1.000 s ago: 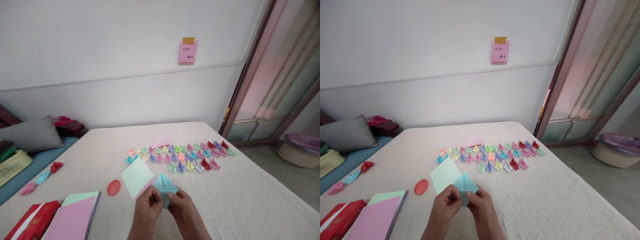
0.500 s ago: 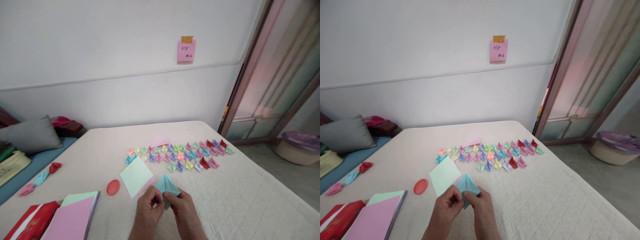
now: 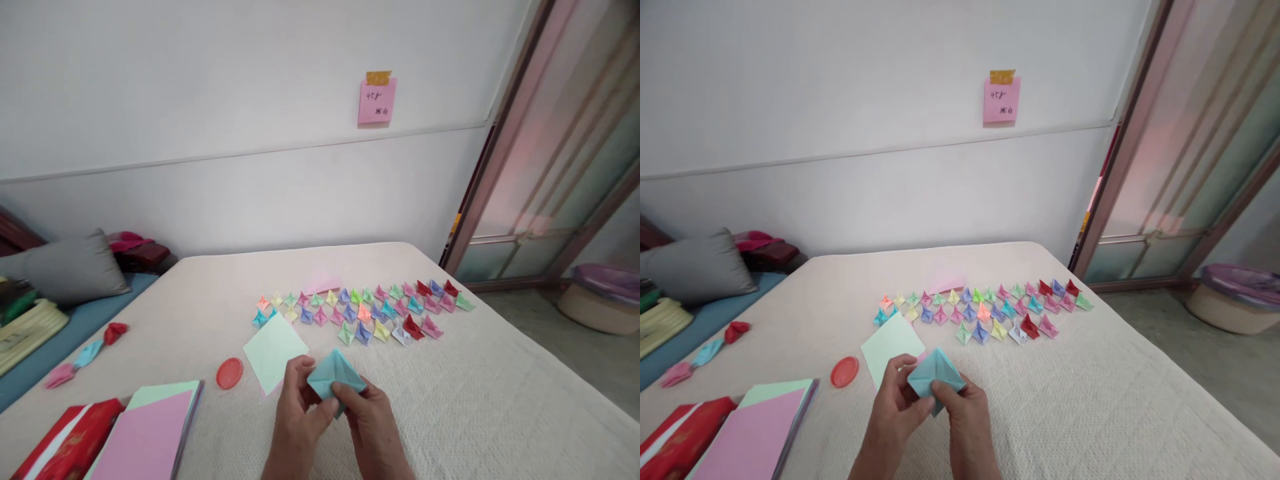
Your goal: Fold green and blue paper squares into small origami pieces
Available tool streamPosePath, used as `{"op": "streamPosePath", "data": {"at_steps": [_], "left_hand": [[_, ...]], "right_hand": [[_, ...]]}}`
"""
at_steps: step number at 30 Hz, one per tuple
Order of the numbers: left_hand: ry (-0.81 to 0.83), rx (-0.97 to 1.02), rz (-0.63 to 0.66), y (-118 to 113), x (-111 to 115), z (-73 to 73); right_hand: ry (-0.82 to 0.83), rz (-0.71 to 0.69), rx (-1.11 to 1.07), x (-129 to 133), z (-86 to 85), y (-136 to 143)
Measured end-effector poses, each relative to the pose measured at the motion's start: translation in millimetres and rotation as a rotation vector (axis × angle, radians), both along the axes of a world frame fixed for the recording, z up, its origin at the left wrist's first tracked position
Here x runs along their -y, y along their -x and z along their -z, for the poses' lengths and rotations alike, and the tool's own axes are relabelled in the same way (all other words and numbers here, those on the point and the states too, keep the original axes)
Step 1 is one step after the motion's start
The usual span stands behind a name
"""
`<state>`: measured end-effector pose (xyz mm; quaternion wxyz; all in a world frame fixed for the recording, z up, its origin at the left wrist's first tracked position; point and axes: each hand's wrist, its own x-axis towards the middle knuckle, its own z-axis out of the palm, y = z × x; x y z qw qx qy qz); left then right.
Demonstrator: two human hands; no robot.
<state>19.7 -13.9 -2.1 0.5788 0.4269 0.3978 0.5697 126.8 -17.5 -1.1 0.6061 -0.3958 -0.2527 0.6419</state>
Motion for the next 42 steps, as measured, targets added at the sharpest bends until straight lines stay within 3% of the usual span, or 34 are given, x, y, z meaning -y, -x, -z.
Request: {"op": "streamPosePath", "data": {"at_steps": [6,12,17,23,27,31,33,36,38,42], "left_hand": [[0.096,0.019,0.015,1.9,-11.0,3.4],[0.126,-0.057,-0.076,3.7,-13.0,14.3],[0.150,-0.180,-0.167,4.6,-7.8,3.6],[0.132,-0.388,-0.187,9.6,-4.5,-7.0],[0.153,-0.471,-0.191,12.5,-5.5,-7.0],[0.153,-0.407,-0.202,13.4,-7.9,-2.3],[0.146,-0.337,-0.176,10.7,-8.9,0.9],[0.144,-0.255,-0.028,1.9,-8.8,5.4],[0.140,-0.271,0.063,-4.2,-7.6,7.8],[0.109,-0.348,0.111,-6.1,-6.7,10.8]], "right_hand": [[-0.007,-0.001,0.036,0.6,1.2,4.1],[0.007,-0.041,-0.032,0.9,5.7,9.0],[0.048,-0.044,-0.119,-0.1,5.7,11.4],[0.060,-0.055,-0.151,-2.0,10.9,11.0],[0.054,-0.069,-0.115,-1.2,11.9,10.0],[0.060,-0.041,-0.096,-3.5,9.7,7.7],[0.085,0.022,-0.118,-5.9,7.9,5.6],[0.105,0.099,-0.146,-8.2,5.4,2.4],[0.100,0.106,-0.148,-8.2,4.3,0.9],[0.081,0.112,-0.140,-6.7,3.2,-1.8]]}}
